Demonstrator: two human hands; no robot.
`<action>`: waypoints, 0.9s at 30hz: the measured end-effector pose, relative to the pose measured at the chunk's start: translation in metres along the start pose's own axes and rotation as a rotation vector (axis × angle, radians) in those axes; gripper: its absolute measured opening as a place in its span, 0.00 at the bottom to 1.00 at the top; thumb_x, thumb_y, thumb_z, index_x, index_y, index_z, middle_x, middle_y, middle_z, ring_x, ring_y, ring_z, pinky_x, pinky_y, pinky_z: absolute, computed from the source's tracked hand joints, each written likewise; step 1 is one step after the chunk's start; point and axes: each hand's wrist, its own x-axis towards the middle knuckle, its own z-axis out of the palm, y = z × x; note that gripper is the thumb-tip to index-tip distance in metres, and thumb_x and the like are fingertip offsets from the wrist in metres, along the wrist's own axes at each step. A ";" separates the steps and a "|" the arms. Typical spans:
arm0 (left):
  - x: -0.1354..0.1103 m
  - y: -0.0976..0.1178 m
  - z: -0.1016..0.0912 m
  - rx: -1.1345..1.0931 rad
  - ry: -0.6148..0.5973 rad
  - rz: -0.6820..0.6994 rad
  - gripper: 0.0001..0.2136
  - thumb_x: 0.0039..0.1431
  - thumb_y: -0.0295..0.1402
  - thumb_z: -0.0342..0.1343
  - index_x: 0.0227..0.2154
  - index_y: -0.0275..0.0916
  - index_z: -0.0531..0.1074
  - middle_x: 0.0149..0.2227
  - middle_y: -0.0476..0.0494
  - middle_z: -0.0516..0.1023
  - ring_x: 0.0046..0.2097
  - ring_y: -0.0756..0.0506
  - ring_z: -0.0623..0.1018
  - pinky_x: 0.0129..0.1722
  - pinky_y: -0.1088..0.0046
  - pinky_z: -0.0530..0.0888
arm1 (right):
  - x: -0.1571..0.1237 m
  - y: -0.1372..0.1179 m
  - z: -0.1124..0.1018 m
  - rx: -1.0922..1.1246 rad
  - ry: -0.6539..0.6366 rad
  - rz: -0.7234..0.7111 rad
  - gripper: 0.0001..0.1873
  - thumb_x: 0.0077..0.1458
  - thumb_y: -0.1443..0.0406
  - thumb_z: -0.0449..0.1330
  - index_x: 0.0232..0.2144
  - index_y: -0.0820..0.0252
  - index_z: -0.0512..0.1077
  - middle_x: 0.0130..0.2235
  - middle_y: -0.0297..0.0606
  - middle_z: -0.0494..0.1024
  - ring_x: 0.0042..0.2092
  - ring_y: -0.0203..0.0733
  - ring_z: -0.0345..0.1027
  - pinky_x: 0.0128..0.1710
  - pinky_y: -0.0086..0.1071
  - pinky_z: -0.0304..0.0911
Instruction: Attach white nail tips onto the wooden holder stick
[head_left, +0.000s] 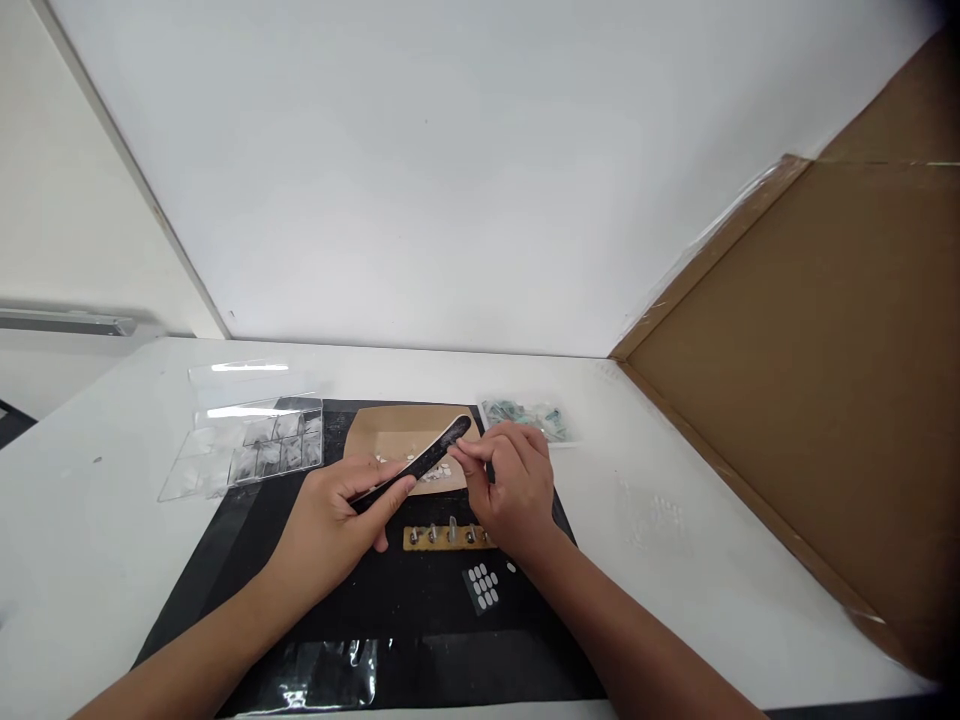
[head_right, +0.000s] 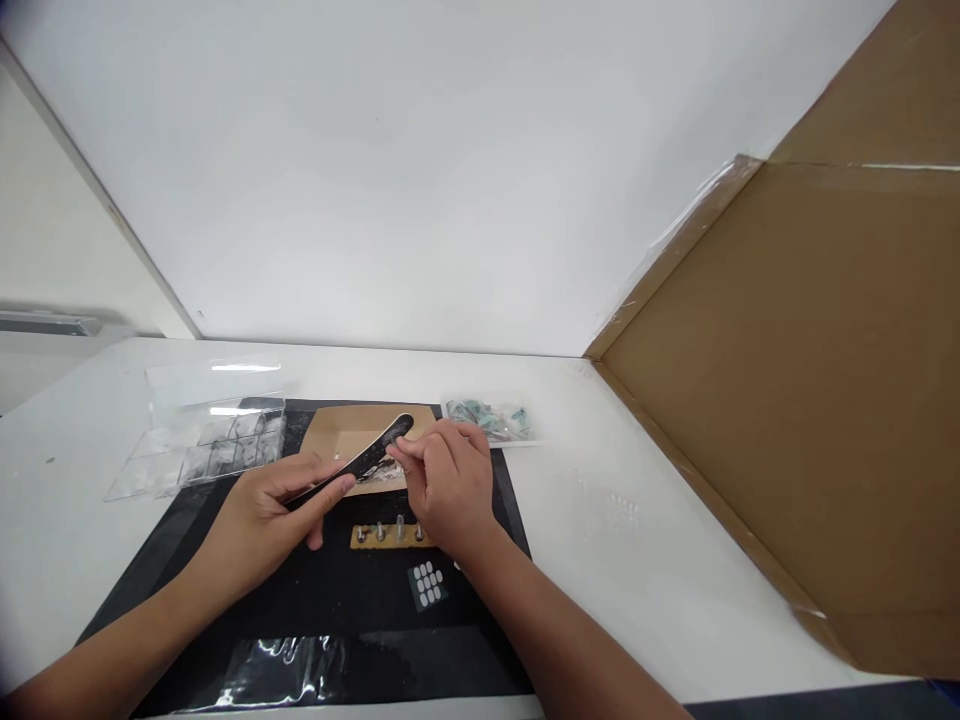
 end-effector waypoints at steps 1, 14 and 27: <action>0.000 -0.001 0.000 0.000 -0.001 -0.003 0.13 0.68 0.42 0.61 0.48 0.45 0.85 0.30 0.52 0.82 0.20 0.54 0.77 0.30 0.75 0.78 | -0.001 0.000 0.000 0.010 -0.019 0.002 0.08 0.69 0.69 0.64 0.38 0.55 0.69 0.29 0.32 0.77 0.34 0.41 0.74 0.45 0.40 0.64; 0.001 -0.004 0.000 0.125 0.055 0.150 0.10 0.70 0.38 0.61 0.47 0.44 0.85 0.25 0.53 0.79 0.22 0.52 0.76 0.30 0.75 0.76 | -0.003 -0.002 0.001 0.032 -0.160 0.076 0.05 0.69 0.69 0.61 0.40 0.57 0.68 0.32 0.34 0.78 0.36 0.42 0.75 0.43 0.39 0.64; 0.002 -0.001 0.001 0.185 0.075 0.188 0.08 0.65 0.38 0.67 0.43 0.44 0.85 0.30 0.51 0.81 0.32 0.48 0.79 0.33 0.74 0.75 | -0.004 -0.002 -0.002 -0.028 -0.203 0.029 0.07 0.69 0.70 0.60 0.38 0.56 0.65 0.34 0.37 0.78 0.35 0.42 0.72 0.37 0.38 0.60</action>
